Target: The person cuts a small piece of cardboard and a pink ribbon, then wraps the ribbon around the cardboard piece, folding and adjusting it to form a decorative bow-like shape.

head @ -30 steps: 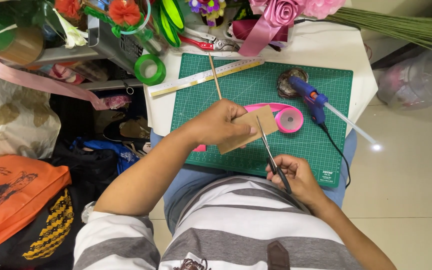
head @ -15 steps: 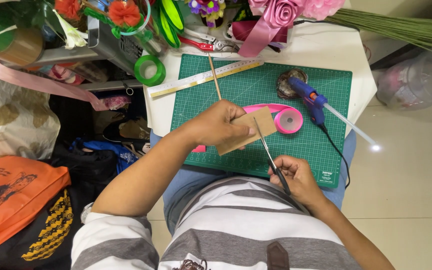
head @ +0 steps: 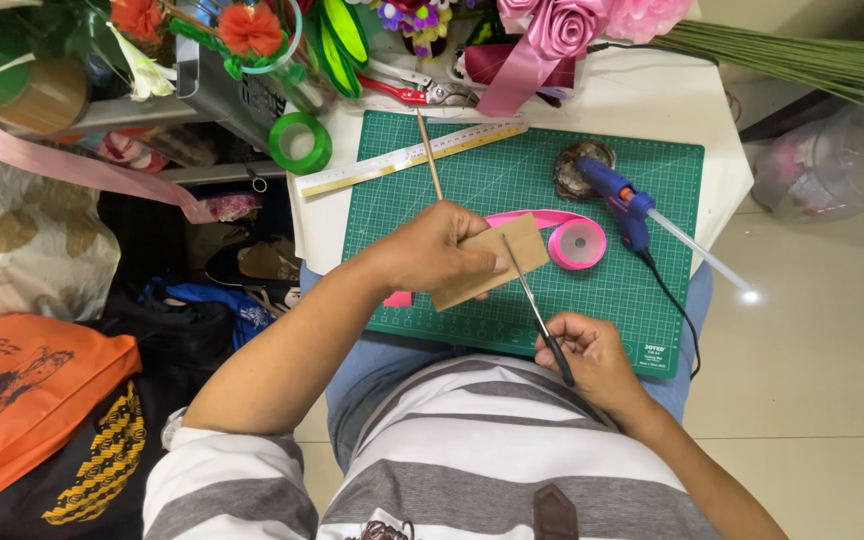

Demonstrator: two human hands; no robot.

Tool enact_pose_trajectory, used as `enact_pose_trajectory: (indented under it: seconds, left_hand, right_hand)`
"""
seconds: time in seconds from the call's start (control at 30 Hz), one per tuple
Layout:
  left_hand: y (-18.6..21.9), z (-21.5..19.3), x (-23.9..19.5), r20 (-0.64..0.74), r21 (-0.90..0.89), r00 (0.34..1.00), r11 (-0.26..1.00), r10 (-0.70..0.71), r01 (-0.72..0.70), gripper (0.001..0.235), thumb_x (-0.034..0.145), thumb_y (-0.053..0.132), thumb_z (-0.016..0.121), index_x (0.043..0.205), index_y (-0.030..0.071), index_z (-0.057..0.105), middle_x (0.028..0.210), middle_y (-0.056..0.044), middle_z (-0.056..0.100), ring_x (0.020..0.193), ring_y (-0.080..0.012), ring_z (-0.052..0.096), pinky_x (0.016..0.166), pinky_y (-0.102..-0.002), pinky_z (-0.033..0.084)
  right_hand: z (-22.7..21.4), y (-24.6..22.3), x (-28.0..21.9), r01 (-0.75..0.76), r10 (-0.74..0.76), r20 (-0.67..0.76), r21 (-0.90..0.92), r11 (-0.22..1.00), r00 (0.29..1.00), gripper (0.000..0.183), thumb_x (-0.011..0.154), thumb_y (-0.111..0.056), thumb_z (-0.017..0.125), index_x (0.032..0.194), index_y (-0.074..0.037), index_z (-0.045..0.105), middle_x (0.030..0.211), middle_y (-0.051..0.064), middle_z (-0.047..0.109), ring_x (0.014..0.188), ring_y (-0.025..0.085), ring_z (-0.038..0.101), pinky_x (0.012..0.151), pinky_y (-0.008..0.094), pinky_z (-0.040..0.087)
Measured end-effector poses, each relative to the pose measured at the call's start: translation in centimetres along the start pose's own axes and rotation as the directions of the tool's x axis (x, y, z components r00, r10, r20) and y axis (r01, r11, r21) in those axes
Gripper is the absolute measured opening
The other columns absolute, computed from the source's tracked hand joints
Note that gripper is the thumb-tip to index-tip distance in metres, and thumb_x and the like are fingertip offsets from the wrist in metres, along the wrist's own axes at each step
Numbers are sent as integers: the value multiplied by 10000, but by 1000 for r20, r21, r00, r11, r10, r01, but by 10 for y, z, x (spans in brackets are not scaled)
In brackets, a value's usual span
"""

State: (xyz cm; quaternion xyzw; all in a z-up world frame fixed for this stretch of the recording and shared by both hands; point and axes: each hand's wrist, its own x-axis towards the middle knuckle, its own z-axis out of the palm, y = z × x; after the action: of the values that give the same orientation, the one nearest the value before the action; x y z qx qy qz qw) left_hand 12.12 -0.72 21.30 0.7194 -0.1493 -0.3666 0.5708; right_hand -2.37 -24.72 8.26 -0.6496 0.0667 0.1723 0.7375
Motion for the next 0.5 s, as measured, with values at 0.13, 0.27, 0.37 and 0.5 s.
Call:
enact_pose_trajectory:
  seconds: [0.13,0.27,0.37,0.5]
  left_hand:
    - [0,-1,-1,1,-3,1000,1000,3,-3,108,836,10,676,863,-85,719,688,-188,735,581,-220,752,558,-286,617]
    - [-2,-1,1,24,1,1000,1000,-3,3,105,843,13,673,860,-78,721,696,-196,738,580,-226,751,554,-281,615]
    - [-5,2,3,50,0,999,1000,-9,9,103,848,18,675,853,-73,723,708,-203,740,582,-230,751,548,-276,614]
    - [-8,2,4,52,-21,999,1000,-5,6,93,846,13,679,848,-70,721,727,-213,744,594,-233,754,551,-288,617]
  right_hand:
    - [0,4,1,2,-2,-6,1,1000,1000,269,730,-129,919,851,39,747,569,44,616,497,27,548,466,156,417]
    - [2,4,3,19,-20,32,30,999,999,329,712,-189,934,854,41,746,565,43,613,494,33,556,460,164,426]
    - [4,3,5,33,-36,54,57,998,998,387,710,-249,934,865,48,741,572,50,605,487,41,555,452,171,426]
    - [3,10,7,43,-46,55,57,997,997,357,735,-228,916,857,55,737,567,52,588,480,47,548,442,177,414]
